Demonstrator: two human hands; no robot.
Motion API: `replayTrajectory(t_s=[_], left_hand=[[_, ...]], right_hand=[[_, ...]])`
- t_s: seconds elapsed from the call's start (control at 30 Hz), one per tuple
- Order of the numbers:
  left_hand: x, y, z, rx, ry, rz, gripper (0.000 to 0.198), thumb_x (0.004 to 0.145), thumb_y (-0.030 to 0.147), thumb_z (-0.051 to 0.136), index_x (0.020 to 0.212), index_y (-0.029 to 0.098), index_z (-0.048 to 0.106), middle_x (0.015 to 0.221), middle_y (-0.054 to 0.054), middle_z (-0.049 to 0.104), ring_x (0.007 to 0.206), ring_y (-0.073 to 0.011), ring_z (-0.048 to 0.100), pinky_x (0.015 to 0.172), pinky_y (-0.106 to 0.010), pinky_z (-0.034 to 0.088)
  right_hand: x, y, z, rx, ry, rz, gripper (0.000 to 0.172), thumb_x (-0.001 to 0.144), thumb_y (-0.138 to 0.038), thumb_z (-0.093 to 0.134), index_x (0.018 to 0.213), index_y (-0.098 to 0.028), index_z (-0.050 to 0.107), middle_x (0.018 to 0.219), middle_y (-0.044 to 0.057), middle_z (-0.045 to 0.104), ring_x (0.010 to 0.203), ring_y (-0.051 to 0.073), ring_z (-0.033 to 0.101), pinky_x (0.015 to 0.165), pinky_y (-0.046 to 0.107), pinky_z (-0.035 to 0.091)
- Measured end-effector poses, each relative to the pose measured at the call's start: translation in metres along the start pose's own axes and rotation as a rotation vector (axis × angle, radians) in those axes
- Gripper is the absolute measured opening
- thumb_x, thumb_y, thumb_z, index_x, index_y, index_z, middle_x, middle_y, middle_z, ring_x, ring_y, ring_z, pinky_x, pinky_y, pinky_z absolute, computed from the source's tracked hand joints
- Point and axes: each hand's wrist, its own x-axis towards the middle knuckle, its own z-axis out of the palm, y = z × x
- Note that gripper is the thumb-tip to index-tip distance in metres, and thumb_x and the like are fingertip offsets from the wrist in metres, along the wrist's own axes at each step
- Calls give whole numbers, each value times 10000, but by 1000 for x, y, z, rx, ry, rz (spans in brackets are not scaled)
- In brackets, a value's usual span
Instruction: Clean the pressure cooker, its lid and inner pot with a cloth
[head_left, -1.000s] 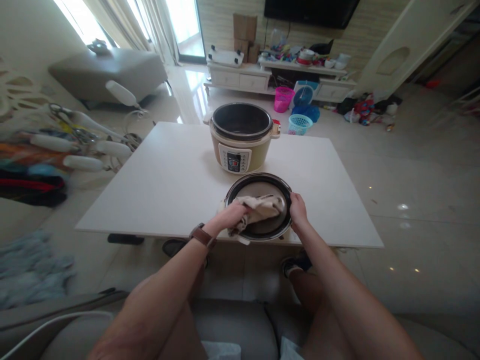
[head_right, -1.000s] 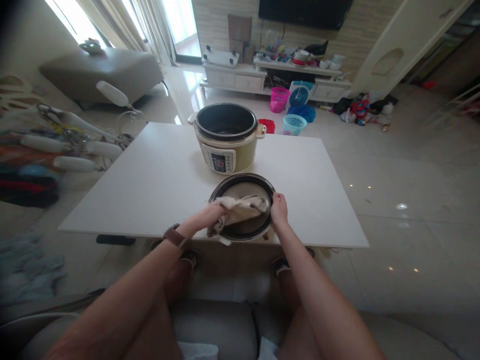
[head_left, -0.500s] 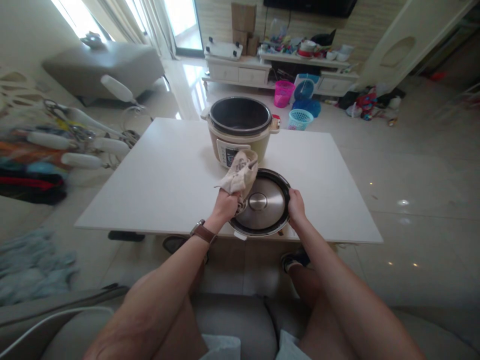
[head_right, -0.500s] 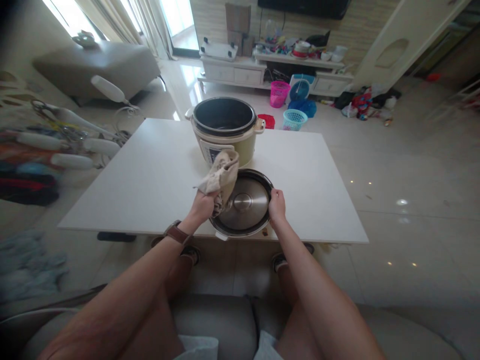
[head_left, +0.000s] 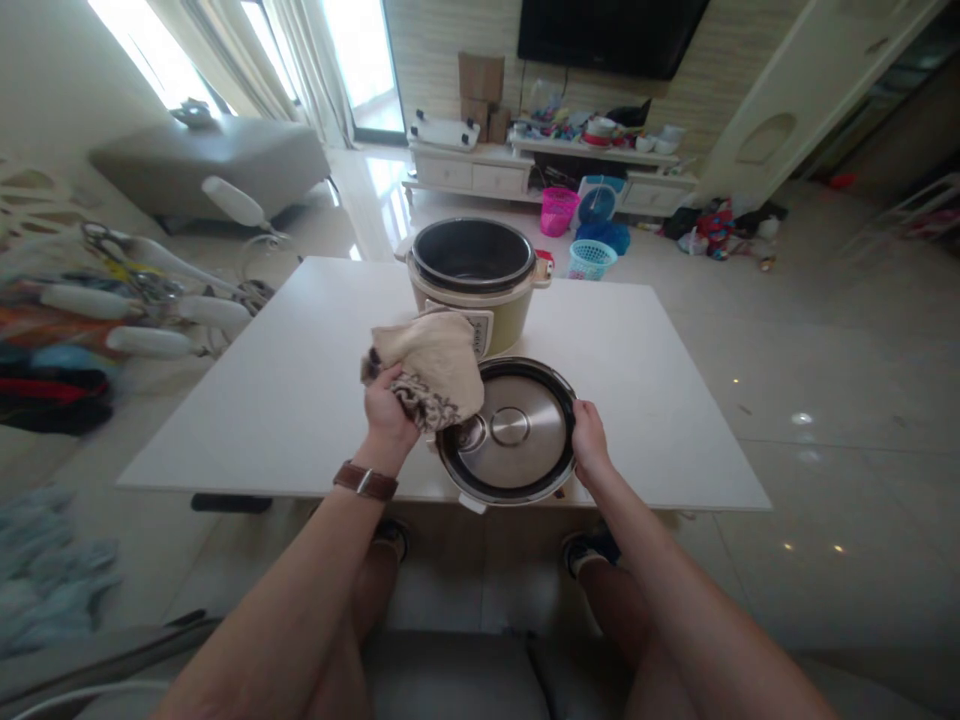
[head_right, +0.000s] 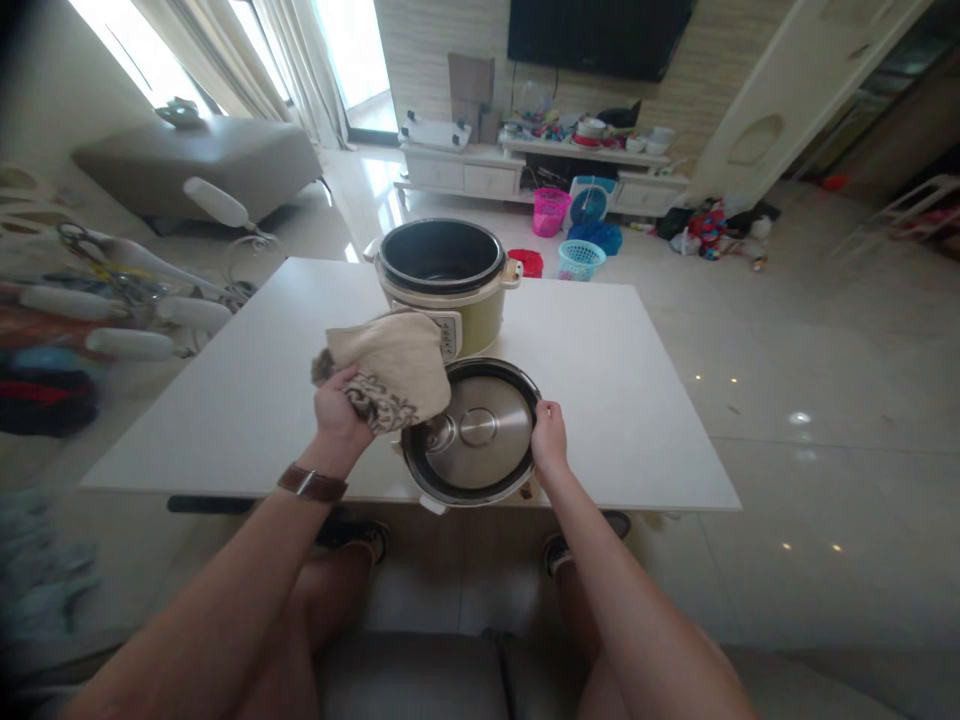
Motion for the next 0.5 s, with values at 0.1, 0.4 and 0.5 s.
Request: replayTrajectory(t_s=[0.1, 0.4, 0.5], left_hand=[[6, 17, -5, -30, 53, 79, 250, 742, 305, 632, 951, 205, 727, 1032, -86, 819, 1156, -285, 753, 1052, -463, 616], [7, 10, -1, -16, 193, 275, 182, 801, 257, 613, 965, 225, 686, 1049, -47, 798, 1124, -211, 740, 1055, -361, 588], [6, 0, -3, 128, 193, 312, 191, 829, 283, 609, 997, 219, 675, 1098, -54, 780, 1201, -205, 700, 1103, -355, 547]], right_hand=[[-2, 1, -1, 5, -3, -6, 409, 894, -667, 504, 872, -274, 614, 889, 15, 696, 943, 246, 601, 838, 350, 446], [-3, -2, -2, 33, -3, 8, 394, 898, -644, 530, 879, -261, 625, 903, 18, 692, 943, 249, 609, 845, 358, 455], [-4, -3, -1, 14, 2, -1, 411, 905, -655, 518, 878, -259, 621, 895, 21, 687, 941, 251, 604, 852, 363, 449]])
